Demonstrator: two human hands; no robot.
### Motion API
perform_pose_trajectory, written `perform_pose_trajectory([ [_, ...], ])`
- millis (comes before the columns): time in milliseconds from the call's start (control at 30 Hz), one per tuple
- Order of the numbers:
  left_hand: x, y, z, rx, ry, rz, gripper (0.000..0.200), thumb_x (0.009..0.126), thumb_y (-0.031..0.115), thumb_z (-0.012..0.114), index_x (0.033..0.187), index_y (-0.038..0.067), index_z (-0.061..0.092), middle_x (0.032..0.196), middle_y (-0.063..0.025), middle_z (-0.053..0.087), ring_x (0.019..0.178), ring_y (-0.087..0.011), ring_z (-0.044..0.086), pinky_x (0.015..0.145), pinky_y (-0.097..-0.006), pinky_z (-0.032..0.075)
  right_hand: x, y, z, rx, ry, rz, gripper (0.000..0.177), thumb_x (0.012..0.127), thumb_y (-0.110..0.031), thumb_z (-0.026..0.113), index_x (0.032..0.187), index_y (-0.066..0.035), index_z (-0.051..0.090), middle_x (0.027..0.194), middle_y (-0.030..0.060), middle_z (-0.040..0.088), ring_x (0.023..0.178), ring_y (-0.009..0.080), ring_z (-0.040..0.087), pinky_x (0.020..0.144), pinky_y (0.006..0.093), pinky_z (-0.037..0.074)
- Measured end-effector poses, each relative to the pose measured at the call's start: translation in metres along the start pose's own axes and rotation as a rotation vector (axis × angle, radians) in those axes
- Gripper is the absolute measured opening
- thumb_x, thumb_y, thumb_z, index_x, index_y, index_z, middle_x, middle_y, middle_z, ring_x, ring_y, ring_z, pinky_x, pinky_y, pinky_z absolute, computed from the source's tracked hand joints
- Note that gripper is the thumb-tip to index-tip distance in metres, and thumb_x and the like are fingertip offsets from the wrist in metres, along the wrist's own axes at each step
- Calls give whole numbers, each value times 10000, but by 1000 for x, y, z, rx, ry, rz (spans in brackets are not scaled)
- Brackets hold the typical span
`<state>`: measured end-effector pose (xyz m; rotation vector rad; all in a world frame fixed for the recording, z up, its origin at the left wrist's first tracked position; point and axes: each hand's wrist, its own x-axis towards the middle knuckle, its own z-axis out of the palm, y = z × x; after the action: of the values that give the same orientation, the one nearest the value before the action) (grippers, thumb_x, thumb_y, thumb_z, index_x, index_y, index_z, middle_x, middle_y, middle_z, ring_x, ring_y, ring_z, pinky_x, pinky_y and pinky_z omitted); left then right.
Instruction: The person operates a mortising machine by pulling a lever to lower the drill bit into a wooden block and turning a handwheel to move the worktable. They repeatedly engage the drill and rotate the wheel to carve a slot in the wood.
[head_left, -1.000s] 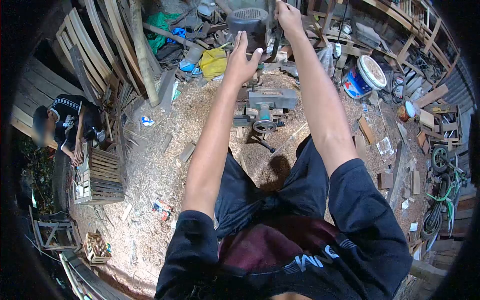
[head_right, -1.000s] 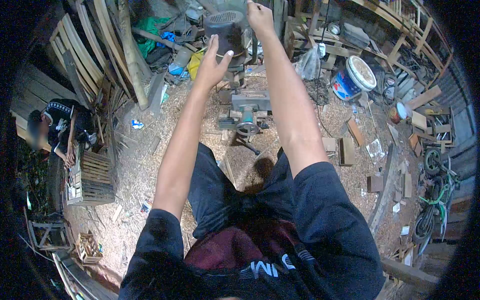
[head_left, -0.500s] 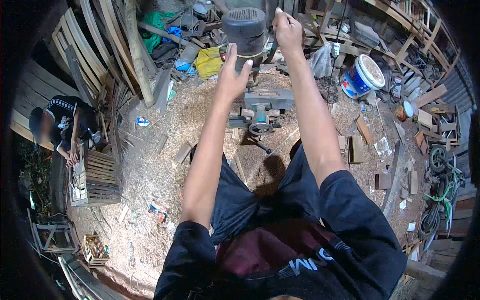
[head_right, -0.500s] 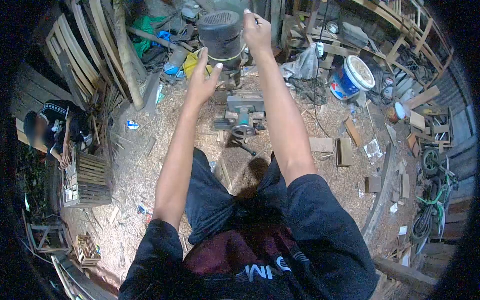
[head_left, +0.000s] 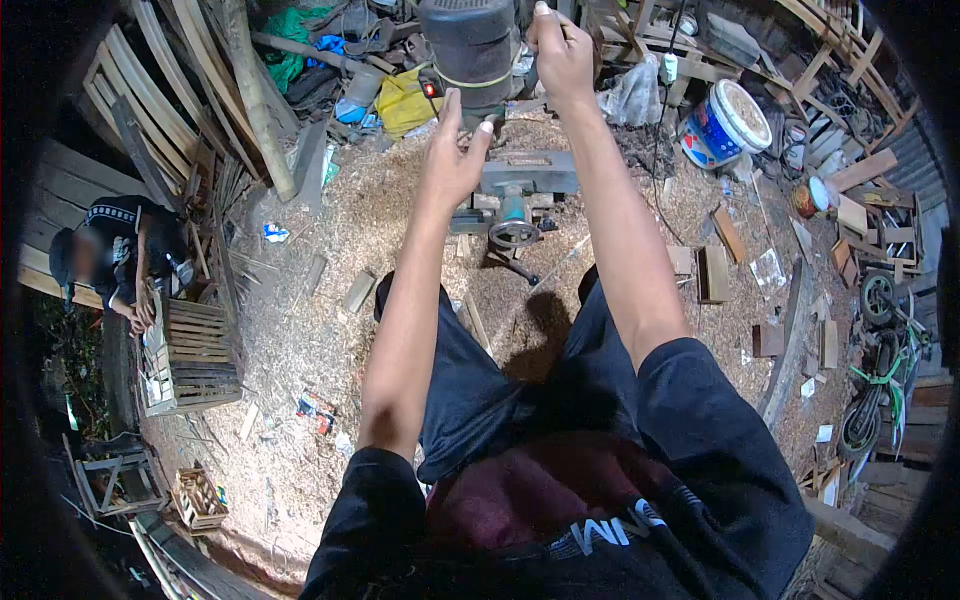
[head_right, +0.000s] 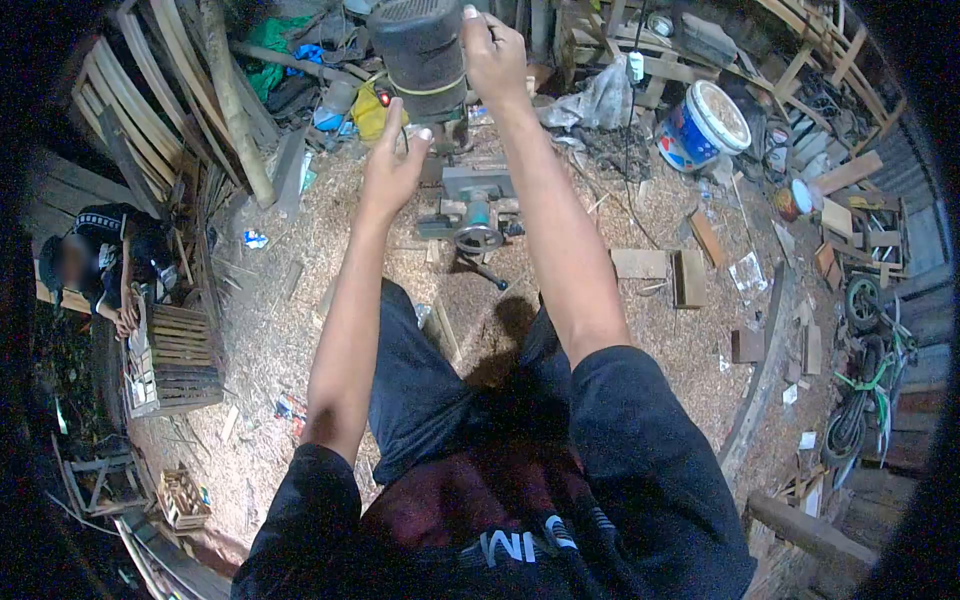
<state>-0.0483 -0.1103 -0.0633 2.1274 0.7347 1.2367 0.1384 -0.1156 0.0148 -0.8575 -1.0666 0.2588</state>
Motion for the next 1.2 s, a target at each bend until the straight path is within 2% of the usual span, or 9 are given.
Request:
perform_pose_trajectory([
  [67,-5,-2,-4,28,10,-20,669,959,265,598,1465,-80,328,1502,-264,384,1423,-294,355,1154,-353,264,-9,-5,5,43,-16,0,404,1049,-284,477,715,-58,507,595,-70,422,548,33,363,511,228,300],
  [167,-17,7,-12,-45,-20,-113,656,949,234,585,1445,-106,325,1485,-312,371,1426,-360,339,1164,-382,265,-15,25,-14,-61,-92,0,366,1049,-296,462,888,-5,616,773,57,614,701,134,578,628,274,443],
  [200,-20,-4,-9,-9,-2,-116,654,952,237,584,1451,-97,325,1483,-301,383,1418,-350,356,1157,-373,275,-28,-4,0,-36,3,-101,394,1008,-269,506,696,-29,523,609,-27,474,602,77,408,550,279,344],
  [600,-50,-23,-5,-84,-12,-129,649,958,211,573,1463,-97,305,1510,-285,354,1434,-332,330,1163,-362,261,-24,2,7,-200,120,-138,443,1027,-298,483,680,-26,525,628,-27,477,617,76,421,573,270,348],
  [800,-63,-40,-8,-71,-40,-183,653,948,219,581,1461,-89,319,1502,-291,361,1433,-324,335,1159,-360,269,13,6,17,-432,206,-256,417,1027,-372,445,961,10,599,831,178,660,763,351,626,716,426,478],
  [900,-71,-32,-13,-36,-104,-293,658,949,241,577,1457,-91,324,1498,-290,366,1430,-330,339,1162,-363,268,48,47,12,-712,314,-525,446,1055,-318,427,1233,62,577,1215,253,607,1139,302,592,934,382,466],
  [933,-75,-42,-8,-8,-101,-274,659,949,249,576,1453,-94,327,1490,-290,379,1422,-337,352,1159,-367,277,45,51,2,-626,158,-269,663,1027,-424,442,1429,99,382,1497,312,345,1412,377,336,1135,429,299],
  [1067,-93,-88,16,-43,-59,-228,628,949,263,611,1440,-61,390,1451,-279,444,1382,-329,416,1130,-373,321,1,102,-32,-865,132,-376,372,992,-312,485,1097,26,598,1032,292,637,973,464,614,860,510,474],
  [1200,-118,-109,29,-100,-296,-448,604,956,284,604,1438,-27,416,1447,-263,459,1366,-323,440,1107,-366,354,-109,185,-100,-862,-213,365,377,939,-320,526,983,15,693,941,257,686,988,458,628,879,500,487],
])
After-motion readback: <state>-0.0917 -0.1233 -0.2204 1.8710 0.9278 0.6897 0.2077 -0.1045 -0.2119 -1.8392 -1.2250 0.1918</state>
